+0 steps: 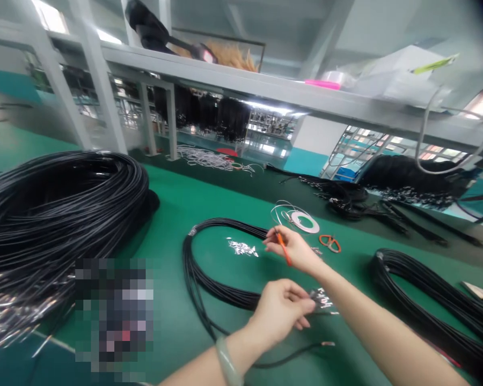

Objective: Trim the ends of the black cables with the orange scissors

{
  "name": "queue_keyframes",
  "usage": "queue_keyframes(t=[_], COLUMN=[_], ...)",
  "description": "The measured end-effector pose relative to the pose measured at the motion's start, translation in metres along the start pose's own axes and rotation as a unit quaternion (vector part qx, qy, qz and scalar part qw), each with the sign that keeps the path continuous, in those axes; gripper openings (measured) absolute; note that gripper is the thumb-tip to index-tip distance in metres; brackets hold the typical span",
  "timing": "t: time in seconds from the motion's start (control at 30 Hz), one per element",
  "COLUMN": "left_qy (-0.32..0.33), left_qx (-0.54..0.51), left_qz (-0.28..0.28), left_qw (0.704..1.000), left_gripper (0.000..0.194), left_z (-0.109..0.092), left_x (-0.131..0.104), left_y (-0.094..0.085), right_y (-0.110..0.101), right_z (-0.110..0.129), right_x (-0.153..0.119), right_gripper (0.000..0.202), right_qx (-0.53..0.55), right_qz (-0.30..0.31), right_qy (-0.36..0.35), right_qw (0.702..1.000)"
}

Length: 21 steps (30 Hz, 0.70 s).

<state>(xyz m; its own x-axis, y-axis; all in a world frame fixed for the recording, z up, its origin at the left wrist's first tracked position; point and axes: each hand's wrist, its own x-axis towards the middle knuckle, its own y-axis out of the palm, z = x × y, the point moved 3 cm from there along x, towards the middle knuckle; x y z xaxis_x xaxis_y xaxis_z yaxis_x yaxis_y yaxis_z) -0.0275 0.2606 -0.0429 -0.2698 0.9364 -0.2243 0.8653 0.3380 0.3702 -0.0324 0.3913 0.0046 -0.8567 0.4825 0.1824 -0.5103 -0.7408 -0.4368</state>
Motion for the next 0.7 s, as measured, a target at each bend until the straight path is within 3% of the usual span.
queue_keyframes(t=[0.1,0.2,0.27,0.37,0.7], left_qy=[0.026,0.03,0.02,0.002,0.009], left_qx=[-0.003,-0.005,-0.001,0.008,0.032], left_qz=[-0.058,-0.062,-0.047,-0.028,-0.013], left_qw=[0.998,0.998,0.999,1.0,0.999], left_gripper=[0.028,0.025,0.024,0.023,0.035], left_z=[-0.009,-0.014,-0.015,-0.013,-0.007], left_x=[0.003,0.004,0.004,0.003,0.009], left_y=[-0.004,-0.005,-0.004,-0.002,-0.002], right_y=[-0.024,-0.035,-0.032,-0.024,-0.016], right_z=[0.003,-0.002,-0.007,-0.01,-0.01], right_x=[-0.053,-0.105,-0.127,-0.139,-0.138], right_gripper=[0.02,0.025,0.027,0.029,0.034], right_qx=[0.021,0.082,0.122,0.164,0.242], right_qz=[-0.071,-0.194,-0.228,-0.247,-0.233], right_qy=[0.017,0.055,0.08,0.094,0.1], right_qw=[0.997,0.976,0.963,0.951,0.937])
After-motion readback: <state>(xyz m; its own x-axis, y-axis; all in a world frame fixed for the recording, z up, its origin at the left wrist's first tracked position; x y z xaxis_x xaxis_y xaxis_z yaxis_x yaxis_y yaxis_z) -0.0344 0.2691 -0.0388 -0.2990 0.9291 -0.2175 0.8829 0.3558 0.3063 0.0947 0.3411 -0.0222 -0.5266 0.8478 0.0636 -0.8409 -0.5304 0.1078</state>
